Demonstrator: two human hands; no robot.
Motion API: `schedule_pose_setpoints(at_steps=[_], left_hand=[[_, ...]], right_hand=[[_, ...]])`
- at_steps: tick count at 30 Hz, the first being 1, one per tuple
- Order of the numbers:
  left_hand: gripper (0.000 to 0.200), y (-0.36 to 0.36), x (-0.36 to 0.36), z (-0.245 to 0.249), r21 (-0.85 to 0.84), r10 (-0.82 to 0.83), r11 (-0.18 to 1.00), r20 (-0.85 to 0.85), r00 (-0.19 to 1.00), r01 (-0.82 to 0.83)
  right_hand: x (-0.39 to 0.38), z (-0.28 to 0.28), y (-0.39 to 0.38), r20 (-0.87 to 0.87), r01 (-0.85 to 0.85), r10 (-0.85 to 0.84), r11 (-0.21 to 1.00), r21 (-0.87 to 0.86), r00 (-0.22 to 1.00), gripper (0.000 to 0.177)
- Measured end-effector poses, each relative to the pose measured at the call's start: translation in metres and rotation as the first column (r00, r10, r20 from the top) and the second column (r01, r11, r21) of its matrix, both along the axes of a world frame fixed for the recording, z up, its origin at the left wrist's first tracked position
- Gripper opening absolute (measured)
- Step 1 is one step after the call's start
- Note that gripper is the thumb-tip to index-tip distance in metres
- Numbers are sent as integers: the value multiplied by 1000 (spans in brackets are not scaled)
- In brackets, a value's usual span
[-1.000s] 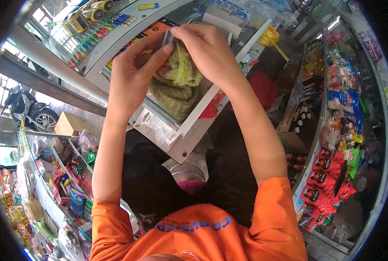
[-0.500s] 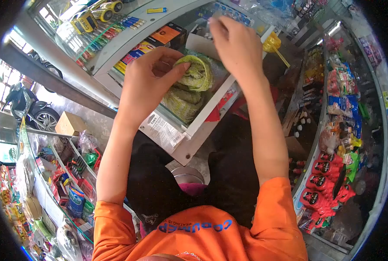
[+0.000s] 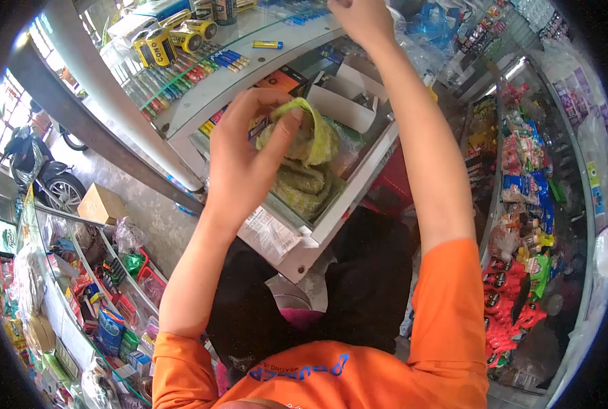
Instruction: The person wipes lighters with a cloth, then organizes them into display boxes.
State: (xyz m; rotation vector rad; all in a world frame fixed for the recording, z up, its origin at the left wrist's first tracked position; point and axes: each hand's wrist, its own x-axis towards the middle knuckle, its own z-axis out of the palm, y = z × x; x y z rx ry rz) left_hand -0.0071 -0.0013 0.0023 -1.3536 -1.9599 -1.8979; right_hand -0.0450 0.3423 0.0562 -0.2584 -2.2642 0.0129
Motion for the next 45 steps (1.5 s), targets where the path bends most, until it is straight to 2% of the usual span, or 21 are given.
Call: schedule_pose_setpoints(at_steps=[1, 3, 4, 6, 8, 10, 12, 14, 15, 17, 18, 19, 21, 24, 26, 30, 36, 38, 40, 41, 45], left_hand=[[25, 0, 1, 1, 2, 2, 1000, -5, 1000, -2], [25, 1, 4, 2, 21, -61, 998, 56, 997, 60], [25, 1, 4, 3, 22, -60, 998, 55, 997, 59], [25, 0, 4, 4, 10, -81, 997, 85, 993, 80], [24, -1, 2, 4, 17, -72, 997, 86, 994, 71], [23, -1, 0, 2, 17, -96, 995, 33, 995, 96], [22, -2, -2, 2, 21, -87, 996, 39, 995, 87], [23, -3, -3, 2, 13, -85, 996, 58, 995, 84], [23, -3, -4, 1, 10, -82, 997, 59, 995, 81], [23, -2, -7, -1, 85, -16, 996, -62, 998, 22], [23, -3, -7, -2, 80, 6, 997, -63, 998, -1], [24, -2, -6, -3, 114, 45, 993, -82, 996, -36], [25, -6, -5, -2, 146, 71, 987, -82, 994, -59], [24, -4, -5, -8, 87, 14, 996, -104, 995, -5], [24, -3, -7, -11, 47, -60, 997, 10, 998, 59], [24, -5, -8, -11, 24, -185, 983, 133, 974, 184], [24, -2, 0, -1, -69, -185, 976, 230, 956, 205], [21, 4, 2, -4, 31, -147, 989, 270, 951, 144], [25, 8, -8, -13, 109, -169, 983, 270, 948, 144], [28, 6, -9, -8, 196, -173, 975, 364, 915, 107], [30, 2, -13, -7, 311, -214, 950, 548, 808, 40]], right_hand=[[-9, 13, -13, -5, -2, 2, 1000, 2, 1000, 33], [-27, 50, -55, 341, 298, -199, 916, -268, 919, 37], [-44, 39, -33, 340, 297, -199, 917, -267, 919, 37], [-81, 15, 10, 201, 232, -300, 925, 301, 933, 42], [-88, 4, 18, 72, 143, -161, 967, 209, 984, 40], [-90, 26, 11, 318, 206, -221, 975, 79, 922, 35], [-81, 38, -3, 327, 172, -192, 981, 89, 925, 31], [-67, 51, -22, 319, 180, -139, 978, -103, 938, 28], [-59, 45, -15, 128, 10, -2, 998, -62, 992, 28], [-26, 56, -53, 79, 53, -39, 981, -184, 996, 28], [-42, 24, 31, 81, -48, 35, 984, 169, 996, 33], [27, 72, -104, 294, 10, 130, 902, -432, 947, 41], [60, 43, -96, 192, -355, 496, 795, -491, 847, 29], [108, 22, -162, 91, -408, 564, 691, -597, 821, 34], [128, 14, -187, 143, -336, 475, 775, -534, 868, 32], [143, -14, -192, 19, -381, 489, 702, -602, 872, 33], [145, -36, -179, -314, -522, 495, 366, -771, 810, 34], [144, -38, -186, -350, -528, 444, 382, -758, 825, 35], [140, -41, -195, -333, -493, 389, 804, -333, 859, 36], [140, -39, -200, -284, -457, 402, 874, -165, 870, 36], [141, -48, -229, -57, -449, 446, 892, -45, 893, 53]])
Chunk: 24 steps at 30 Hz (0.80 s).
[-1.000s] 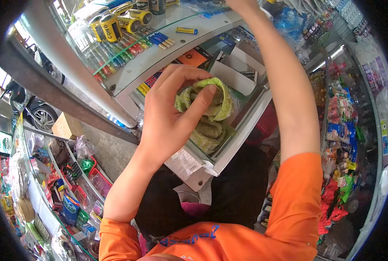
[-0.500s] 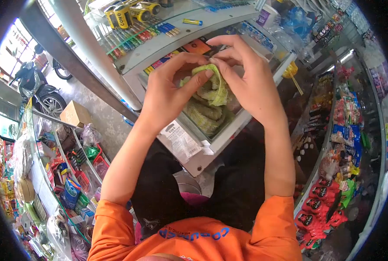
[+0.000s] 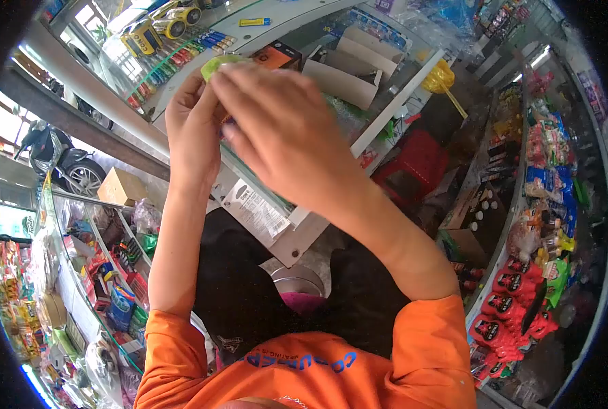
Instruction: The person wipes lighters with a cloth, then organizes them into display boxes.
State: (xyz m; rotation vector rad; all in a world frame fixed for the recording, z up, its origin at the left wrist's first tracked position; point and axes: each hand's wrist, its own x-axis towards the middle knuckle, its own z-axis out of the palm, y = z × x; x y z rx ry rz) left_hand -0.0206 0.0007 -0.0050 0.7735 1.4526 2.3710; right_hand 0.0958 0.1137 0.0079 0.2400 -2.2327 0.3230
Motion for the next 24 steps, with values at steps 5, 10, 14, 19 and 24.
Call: schedule_pose_setpoints(at_steps=[5, 10, 14, 19, 24], left_hand=[[28, -5, -1, 1, 75, -117, 992, 198, 973, 104], [35, -2, 8, 7, 113, -151, 984, 154, 976, 134], [55, -3, 17, 12, 182, -249, 955, 71, 966, 233], [64, -6, 7, 13, 267, -255, 940, 138, 957, 212], [61, -4, 10, 12, 238, -224, 952, 125, 966, 190]], right_hand=[[-2, -3, -12, 196, 52, -85, 985, 165, 977, 74], [-9, -7, -6, 145, 101, -109, 993, 62, 983, 78], [-47, -37, 14, -85, 122, -122, 992, -1, 989, 76], [-10, -8, -5, 145, -2, 13, 997, -80, 989, 86], [-10, -11, -5, 169, 49, -35, 996, -80, 985, 89]])
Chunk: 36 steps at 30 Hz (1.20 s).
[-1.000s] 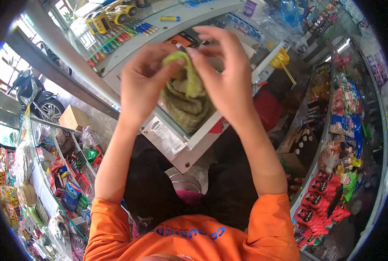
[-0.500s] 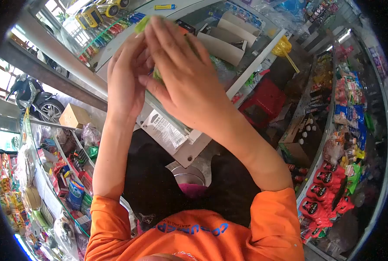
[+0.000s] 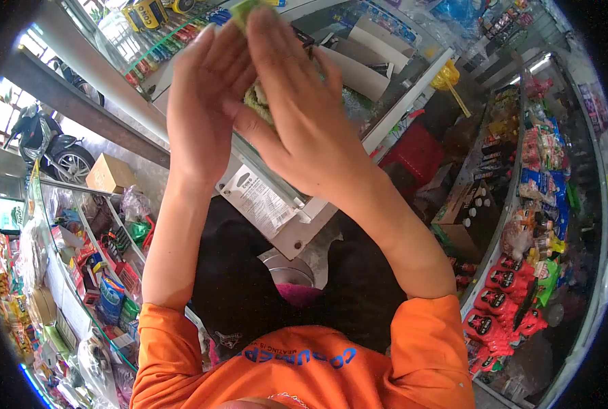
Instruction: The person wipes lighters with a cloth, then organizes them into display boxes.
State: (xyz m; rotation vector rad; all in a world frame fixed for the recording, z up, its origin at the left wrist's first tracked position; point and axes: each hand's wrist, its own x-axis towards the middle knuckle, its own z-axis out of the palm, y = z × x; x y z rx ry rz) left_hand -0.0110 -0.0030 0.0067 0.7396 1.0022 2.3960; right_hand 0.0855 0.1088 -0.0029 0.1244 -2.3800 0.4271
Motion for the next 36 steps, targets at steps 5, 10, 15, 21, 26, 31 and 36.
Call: schedule_pose_setpoints(at_steps=[5, 10, 15, 21, 26, 31, 36], left_hand=[[53, 1, 11, 2, -72, -26, 997, -197, 980, 12], [66, -4, 1, 1, -57, -17, 998, -34, 999, 15], [65, -2, 0, 0, -40, 7, 999, -57, 998, -9], [67, 1, 8, 0, -103, -88, 992, -224, 971, 67], [79, 0, 9, 3, -90, 27, 995, -63, 998, -32], [69, 1, 10, 1, -53, -73, 997, -172, 982, 64], [70, -7, 10, 7, -52, 7, 999, -123, 992, -13]], right_hand=[[-6, 9, 12, -36, -170, 167, 978, -117, 985, 89], [5, 5, -2, 67, -62, 61, 998, 12, 996, 88], [3, 0, 1, 78, -62, 60, 998, 25, 995, 89], [-3, 0, 17, -34, -152, 149, 981, -122, 988, 83], [4, 0, 2, 34, -128, 128, 992, 4, 991, 84], [-5, -1, 10, -44, -59, 56, 997, -58, 997, 80], [-2, 2, 10, -55, -190, 189, 982, -10, 980, 78]])
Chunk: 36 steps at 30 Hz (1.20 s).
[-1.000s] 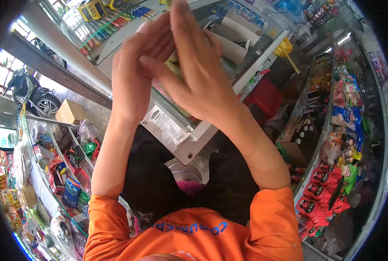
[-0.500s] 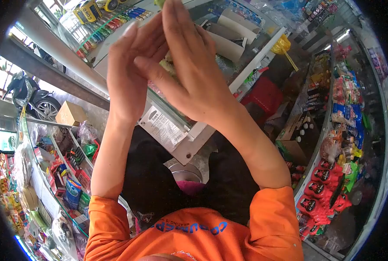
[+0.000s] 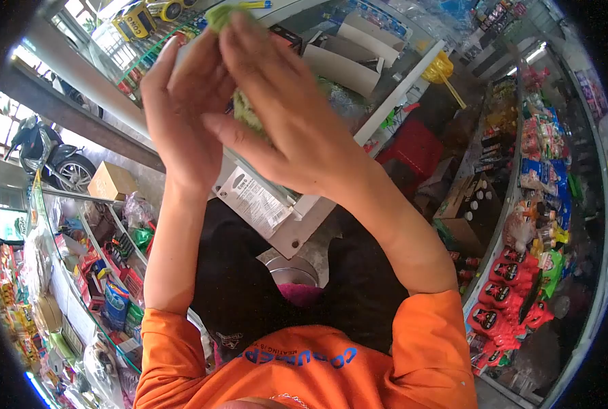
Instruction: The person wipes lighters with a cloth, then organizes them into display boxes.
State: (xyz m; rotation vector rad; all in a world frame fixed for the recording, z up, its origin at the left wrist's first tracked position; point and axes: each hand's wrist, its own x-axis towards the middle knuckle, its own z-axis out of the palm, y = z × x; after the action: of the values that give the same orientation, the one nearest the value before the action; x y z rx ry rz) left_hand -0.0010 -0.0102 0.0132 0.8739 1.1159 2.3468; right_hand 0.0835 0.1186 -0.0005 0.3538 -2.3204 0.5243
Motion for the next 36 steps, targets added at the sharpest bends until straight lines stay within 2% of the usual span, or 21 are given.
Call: schedule_pose_setpoints(at_steps=[3, 4, 6, 8, 9, 10, 13, 15, 17, 18, 21, 23, 24, 26, 28, 29, 30, 34, 36], left_hand=[[70, 5, -8, -6, 9, 16, 1000, 49, 999, -17], [70, 5, -5, -4, 8, 1, 1000, 5, 1000, -1], [72, 6, -1, -5, -5, -59, 998, -11, 998, 59], [73, 6, 2, -3, -20, -64, 998, -52, 997, 63], [73, 6, 1, -2, 10, -30, 1000, -3, 1000, 30], [74, 6, 1, -1, 37, -1, 999, 48, 999, -1], [74, 6, -3, -2, 29, 25, 999, 50, 998, -27], [74, 7, 1, -4, 7, -39, 999, 39, 998, 39], [73, 9, 7, -4, -16, -48, 999, 12, 999, 48], [73, 8, 7, -2, -14, -45, 999, 13, 999, 45], [69, 7, -4, -1, 66, 26, 997, 135, 990, -35], [57, 3, -18, -7, 102, 17, 994, 207, 978, -39], [57, 5, -18, -8, 102, 18, 994, 210, 978, -40], [42, 7, -19, -10, 49, 144, 987, 174, 974, -155], [37, 5, -20, -11, 10, 158, 987, 136, 978, -161], [32, 5, -21, -12, -30, 162, 987, 96, 982, -160], [33, 6, -20, -13, -49, 207, 978, 101, 973, -203], [38, 9, -18, -11, -25, 180, 983, 40, 983, -179], [38, 10, -18, -12, -19, 166, 986, -41, 985, -167]], right_hand=[[-2, -3, -2, 12, 36, -36, 999, -10, 999, 76], [-4, -3, 2, 9, 28, -28, 1000, -8, 1000, 76], [-9, -1, 13, 102, 41, -33, 996, -75, 994, 81], [-2, 4, 4, 53, 71, -67, 995, -65, 996, 76], [2, 8, -1, 3, 105, -105, 993, -60, 994, 72], [5, 9, -3, 34, 77, -75, 996, -53, 997, 70], [6, 5, -9, 48, 73, -72, 997, -26, 996, 70], [5, 9, -6, 33, 94, -92, 993, -68, 995, 71], [9, 19, -4, 197, 173, -131, 962, -214, 972, 68], [2, 13, -2, -9, 118, -119, 988, -100, 993, 73], [5, 4, -12, 24, 40, -38, 994, -105, 999, 76], [7, 2, -12, 75, 42, -38, 998, -52, 996, 78], [8, 4, -14, 104, 10, -2, 997, -78, 995, 79], [8, 6, -16, 134, -29, 43, 994, -102, 990, 79], [7, 6, -16, 105, -63, 88, 974, -219, 991, 78], [6, 6, -17, 104, -64, 89, 973, -220, 991, 78], [6, 6, -17, 112, -53, 88, 957, -286, 990, 77], [6, 8, -19, 166, -22, 114, 880, -474, 980, 76], [3, 7, -17, 139, -57, 149, 855, -515, 979, 76]])
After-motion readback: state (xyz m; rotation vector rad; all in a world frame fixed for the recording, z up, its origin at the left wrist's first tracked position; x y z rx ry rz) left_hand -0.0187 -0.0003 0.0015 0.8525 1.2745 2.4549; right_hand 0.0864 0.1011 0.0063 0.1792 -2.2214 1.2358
